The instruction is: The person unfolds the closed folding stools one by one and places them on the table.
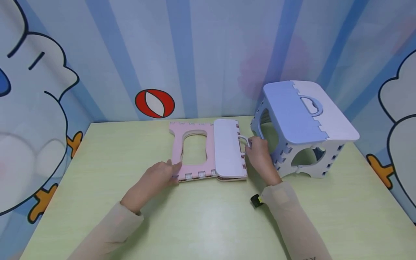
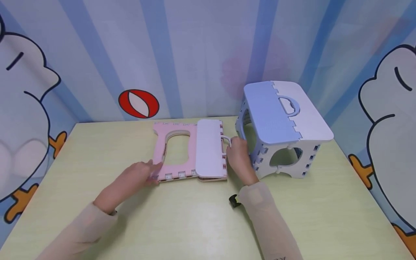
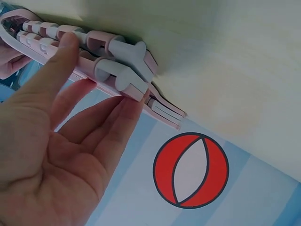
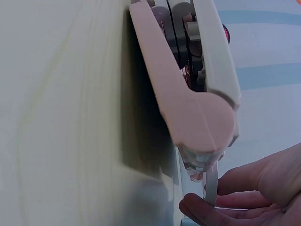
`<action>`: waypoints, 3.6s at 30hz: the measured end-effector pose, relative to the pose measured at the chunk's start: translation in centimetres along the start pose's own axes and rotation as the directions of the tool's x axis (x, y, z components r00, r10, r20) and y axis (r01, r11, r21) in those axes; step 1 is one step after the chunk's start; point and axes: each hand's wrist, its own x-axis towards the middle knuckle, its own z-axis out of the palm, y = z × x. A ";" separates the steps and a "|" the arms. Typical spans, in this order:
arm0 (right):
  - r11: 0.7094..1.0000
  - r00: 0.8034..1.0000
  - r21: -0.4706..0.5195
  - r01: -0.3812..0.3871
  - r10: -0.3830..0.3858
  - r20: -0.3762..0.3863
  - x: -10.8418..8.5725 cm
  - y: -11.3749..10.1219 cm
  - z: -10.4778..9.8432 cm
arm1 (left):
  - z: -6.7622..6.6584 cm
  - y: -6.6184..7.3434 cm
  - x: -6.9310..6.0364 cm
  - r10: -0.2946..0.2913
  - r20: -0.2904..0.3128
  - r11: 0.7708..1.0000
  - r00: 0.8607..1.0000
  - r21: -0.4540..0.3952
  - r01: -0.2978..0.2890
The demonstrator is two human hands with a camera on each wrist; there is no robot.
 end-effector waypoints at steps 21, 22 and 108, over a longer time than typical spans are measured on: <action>0.996 0.999 0.085 0.001 0.003 -0.045 -0.5 -1.0 -0.7 | 1.7 0.5 -1.3 0.017 -0.113 1.000 0.993 -0.009 -0.018; 0.996 0.999 0.088 0.003 0.001 -0.049 -0.5 -1.2 -0.8 | 1.7 0.6 -1.3 0.015 -0.115 1.000 0.993 -0.016 -0.017; 0.832 0.907 0.363 0.420 -0.372 -0.199 1.1 -18.9 -5.5 | 0.4 -2.1 -3.1 -0.144 -0.092 0.850 0.985 -0.521 0.076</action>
